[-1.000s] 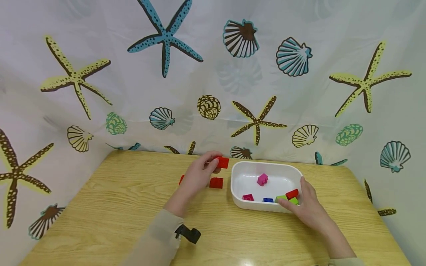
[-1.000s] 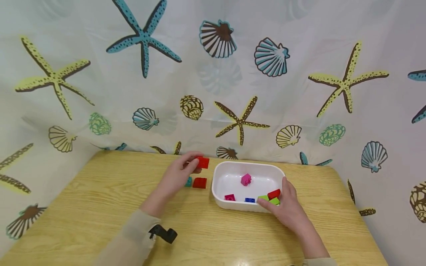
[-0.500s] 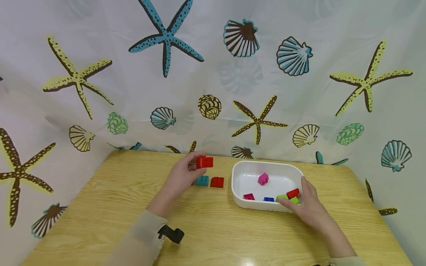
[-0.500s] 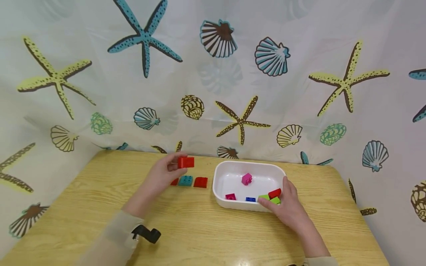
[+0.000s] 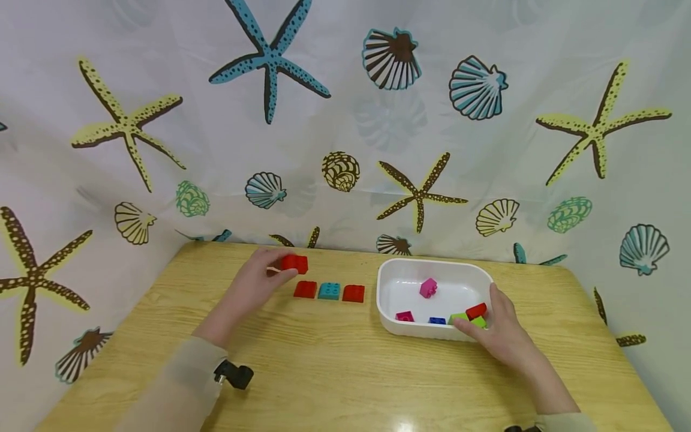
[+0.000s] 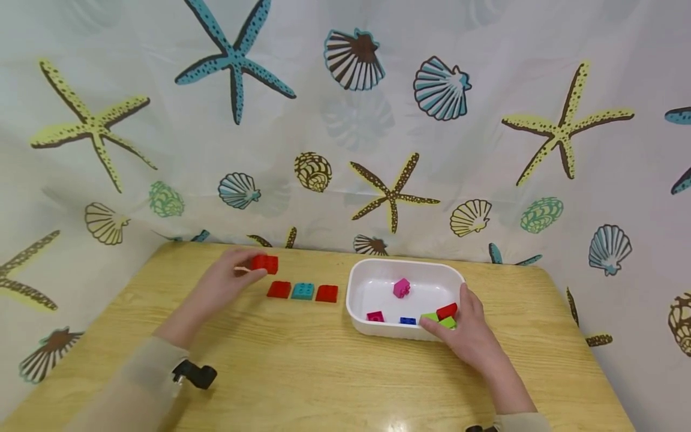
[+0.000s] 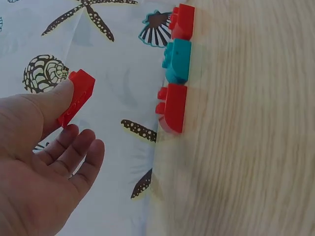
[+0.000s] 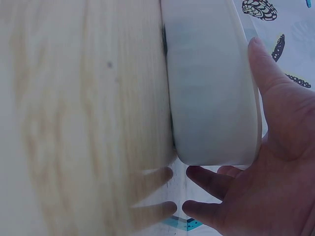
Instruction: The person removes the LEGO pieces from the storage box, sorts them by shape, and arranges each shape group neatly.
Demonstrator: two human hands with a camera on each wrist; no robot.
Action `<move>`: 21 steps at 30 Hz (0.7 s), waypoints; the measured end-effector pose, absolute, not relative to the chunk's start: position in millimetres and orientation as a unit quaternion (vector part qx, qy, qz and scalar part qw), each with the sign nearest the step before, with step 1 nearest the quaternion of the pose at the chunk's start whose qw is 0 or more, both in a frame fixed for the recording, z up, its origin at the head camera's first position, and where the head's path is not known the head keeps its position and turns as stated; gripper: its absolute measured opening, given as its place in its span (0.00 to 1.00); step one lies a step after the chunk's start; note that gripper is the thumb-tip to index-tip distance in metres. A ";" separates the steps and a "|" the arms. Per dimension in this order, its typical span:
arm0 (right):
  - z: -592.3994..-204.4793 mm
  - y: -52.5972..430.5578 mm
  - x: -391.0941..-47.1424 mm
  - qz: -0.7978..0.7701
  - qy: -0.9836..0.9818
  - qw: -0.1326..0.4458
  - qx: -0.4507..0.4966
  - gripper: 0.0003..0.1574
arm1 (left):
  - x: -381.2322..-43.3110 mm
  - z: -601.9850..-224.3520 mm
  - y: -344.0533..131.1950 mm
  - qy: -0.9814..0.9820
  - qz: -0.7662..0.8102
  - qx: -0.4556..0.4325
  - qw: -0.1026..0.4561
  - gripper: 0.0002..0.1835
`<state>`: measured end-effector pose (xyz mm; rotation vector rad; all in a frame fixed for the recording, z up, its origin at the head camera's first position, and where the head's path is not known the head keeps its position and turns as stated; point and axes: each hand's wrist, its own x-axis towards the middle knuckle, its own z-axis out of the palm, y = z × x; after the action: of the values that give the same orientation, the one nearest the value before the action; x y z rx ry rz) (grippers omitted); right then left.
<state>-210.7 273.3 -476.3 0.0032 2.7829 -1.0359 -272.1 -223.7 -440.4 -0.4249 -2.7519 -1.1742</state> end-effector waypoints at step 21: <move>-474.1 272.5 -209.3 -0.350 0.933 0.087 0.000 0.86 | -298.4 -481.0 -274.8 -0.934 -0.318 -0.166 0.003 0.21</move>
<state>-209.3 272.5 -474.1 -0.0015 2.7787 -1.0428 -298.4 -274.8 -481.0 -0.5216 -2.9273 -0.9957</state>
